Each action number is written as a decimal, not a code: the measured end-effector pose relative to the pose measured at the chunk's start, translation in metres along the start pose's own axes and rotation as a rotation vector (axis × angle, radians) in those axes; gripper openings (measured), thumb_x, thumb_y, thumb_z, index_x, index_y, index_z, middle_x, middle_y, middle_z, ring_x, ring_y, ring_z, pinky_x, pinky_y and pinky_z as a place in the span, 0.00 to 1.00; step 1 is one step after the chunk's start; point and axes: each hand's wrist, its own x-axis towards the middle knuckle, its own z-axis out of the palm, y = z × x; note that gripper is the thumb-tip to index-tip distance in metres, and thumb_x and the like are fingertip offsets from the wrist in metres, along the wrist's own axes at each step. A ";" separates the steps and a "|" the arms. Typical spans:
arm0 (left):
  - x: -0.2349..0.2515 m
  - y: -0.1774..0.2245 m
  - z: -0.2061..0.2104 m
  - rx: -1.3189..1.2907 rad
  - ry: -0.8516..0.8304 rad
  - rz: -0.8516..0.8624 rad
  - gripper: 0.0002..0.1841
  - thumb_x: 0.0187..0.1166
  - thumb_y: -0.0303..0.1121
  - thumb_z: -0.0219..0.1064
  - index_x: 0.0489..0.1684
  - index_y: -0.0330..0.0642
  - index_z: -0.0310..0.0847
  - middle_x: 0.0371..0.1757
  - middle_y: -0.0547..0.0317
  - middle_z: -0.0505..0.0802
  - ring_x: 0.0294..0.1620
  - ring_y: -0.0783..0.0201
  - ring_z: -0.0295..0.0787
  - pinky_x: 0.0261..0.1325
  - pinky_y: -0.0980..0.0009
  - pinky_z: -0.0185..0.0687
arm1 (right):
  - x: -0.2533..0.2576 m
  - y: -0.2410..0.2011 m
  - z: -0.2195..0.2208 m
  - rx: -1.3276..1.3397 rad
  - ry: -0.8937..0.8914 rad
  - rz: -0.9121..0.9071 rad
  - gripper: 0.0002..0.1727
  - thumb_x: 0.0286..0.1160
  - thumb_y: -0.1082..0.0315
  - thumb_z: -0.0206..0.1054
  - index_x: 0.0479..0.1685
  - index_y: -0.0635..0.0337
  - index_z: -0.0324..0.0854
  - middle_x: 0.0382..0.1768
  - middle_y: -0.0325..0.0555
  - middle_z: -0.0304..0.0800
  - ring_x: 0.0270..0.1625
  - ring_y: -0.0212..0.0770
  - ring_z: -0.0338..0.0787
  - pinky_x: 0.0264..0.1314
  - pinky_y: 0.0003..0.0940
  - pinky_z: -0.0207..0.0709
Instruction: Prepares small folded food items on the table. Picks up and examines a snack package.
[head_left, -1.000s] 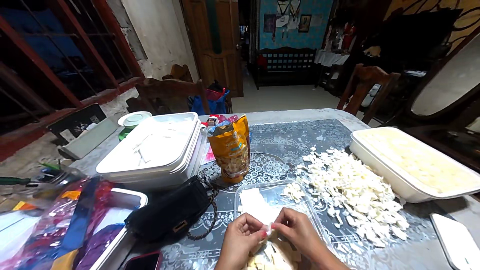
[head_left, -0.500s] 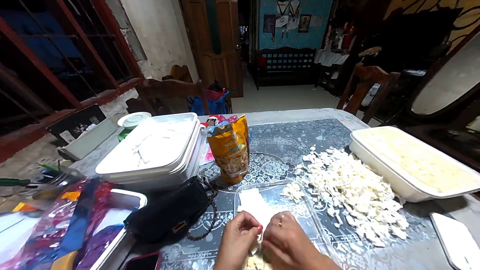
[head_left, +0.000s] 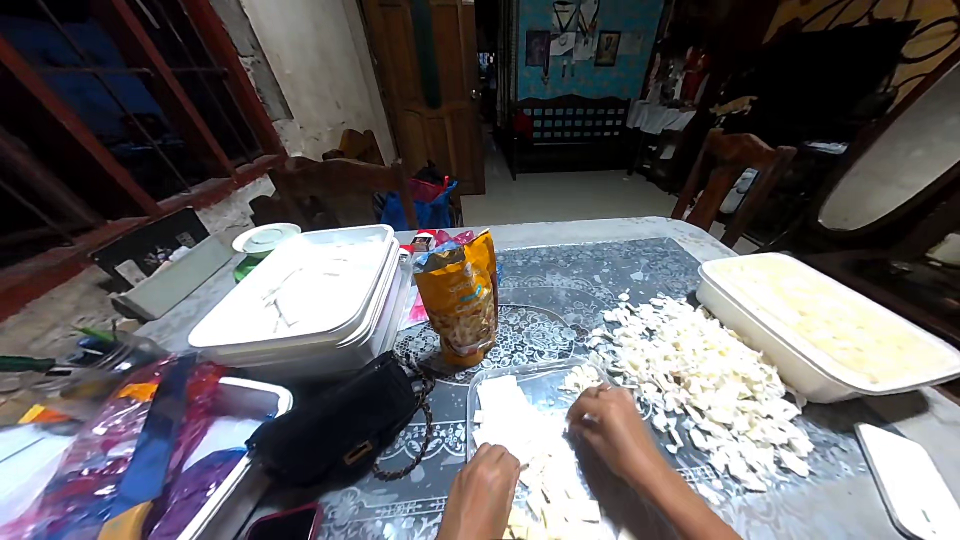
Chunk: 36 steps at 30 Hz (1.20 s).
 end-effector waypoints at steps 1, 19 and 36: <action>0.001 0.000 -0.002 -0.027 -0.001 -0.010 0.08 0.78 0.25 0.67 0.36 0.29 0.92 0.41 0.40 0.95 0.48 0.42 0.95 0.52 0.50 0.89 | -0.002 -0.006 0.005 0.047 -0.090 0.001 0.07 0.69 0.69 0.75 0.40 0.62 0.95 0.42 0.58 0.95 0.54 0.62 0.91 0.67 0.64 0.73; 0.007 0.011 -0.010 -0.923 0.010 -0.419 0.15 0.76 0.26 0.70 0.55 0.33 0.72 0.28 0.60 0.92 0.28 0.71 0.89 0.38 0.70 0.86 | -0.016 -0.033 0.016 0.575 -0.126 0.006 0.09 0.71 0.69 0.73 0.38 0.67 0.92 0.61 0.59 0.89 0.68 0.50 0.85 0.71 0.43 0.77; 0.014 0.009 -0.028 -1.369 -0.096 -0.642 0.08 0.80 0.16 0.61 0.50 0.32 0.83 0.36 0.58 0.95 0.35 0.68 0.94 0.46 0.73 0.92 | -0.017 -0.026 0.031 0.525 0.105 -0.276 0.10 0.67 0.63 0.77 0.32 0.63 0.90 0.43 0.48 0.95 0.54 0.40 0.92 0.61 0.35 0.82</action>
